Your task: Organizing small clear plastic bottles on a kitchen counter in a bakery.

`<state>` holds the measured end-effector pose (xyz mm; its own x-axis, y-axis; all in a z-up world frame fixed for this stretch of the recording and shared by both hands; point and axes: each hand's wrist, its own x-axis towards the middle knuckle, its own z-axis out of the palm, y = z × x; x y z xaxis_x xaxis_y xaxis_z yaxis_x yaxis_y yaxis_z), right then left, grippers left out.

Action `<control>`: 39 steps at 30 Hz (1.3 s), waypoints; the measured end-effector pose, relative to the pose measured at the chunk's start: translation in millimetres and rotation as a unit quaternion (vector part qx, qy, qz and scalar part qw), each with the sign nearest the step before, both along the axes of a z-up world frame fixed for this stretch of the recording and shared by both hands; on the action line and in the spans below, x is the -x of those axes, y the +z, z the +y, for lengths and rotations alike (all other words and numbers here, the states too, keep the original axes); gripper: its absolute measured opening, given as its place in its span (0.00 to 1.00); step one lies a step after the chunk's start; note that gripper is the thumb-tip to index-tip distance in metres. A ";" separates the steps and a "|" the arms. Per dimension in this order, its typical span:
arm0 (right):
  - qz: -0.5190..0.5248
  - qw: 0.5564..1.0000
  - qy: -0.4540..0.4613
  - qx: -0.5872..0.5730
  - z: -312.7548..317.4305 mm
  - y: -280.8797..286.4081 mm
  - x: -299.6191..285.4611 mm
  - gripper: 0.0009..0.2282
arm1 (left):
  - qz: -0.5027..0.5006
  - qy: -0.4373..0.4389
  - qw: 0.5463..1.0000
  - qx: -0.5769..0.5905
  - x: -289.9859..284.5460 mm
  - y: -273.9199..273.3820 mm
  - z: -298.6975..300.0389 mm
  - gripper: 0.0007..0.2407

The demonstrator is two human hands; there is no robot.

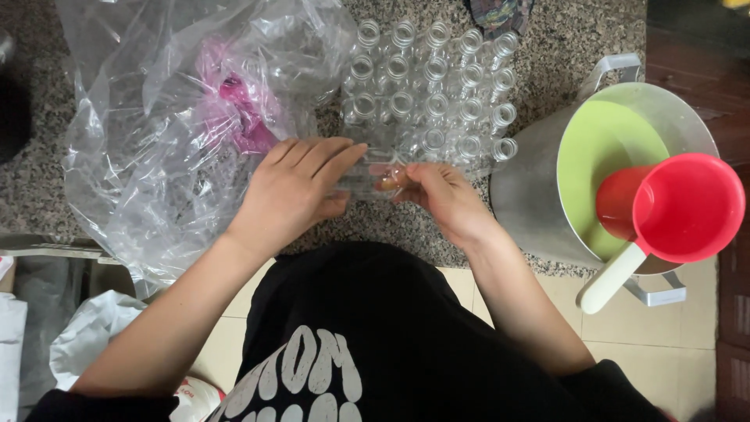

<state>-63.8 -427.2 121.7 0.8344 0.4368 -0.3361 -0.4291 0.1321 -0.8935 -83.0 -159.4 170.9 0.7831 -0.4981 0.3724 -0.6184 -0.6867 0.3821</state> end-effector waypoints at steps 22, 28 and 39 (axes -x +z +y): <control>0.052 0.998 0.006 -0.017 10.8 -1.3 0.5 0.17 | 0.063 0.007 0.998 0.009 -9.9 -7.7 20.0 0.32; 0.049 0.998 0.001 -0.041 13.5 -4.1 3.9 0.18 | 0.085 0.001 0.996 0.025 -10.9 -4.5 20.4 0.31; 0.140 0.980 0.049 -0.131 6.0 2.4 3.7 0.15 | 0.024 -0.007 1.000 -0.001 1.4 -6.6 16.0 0.29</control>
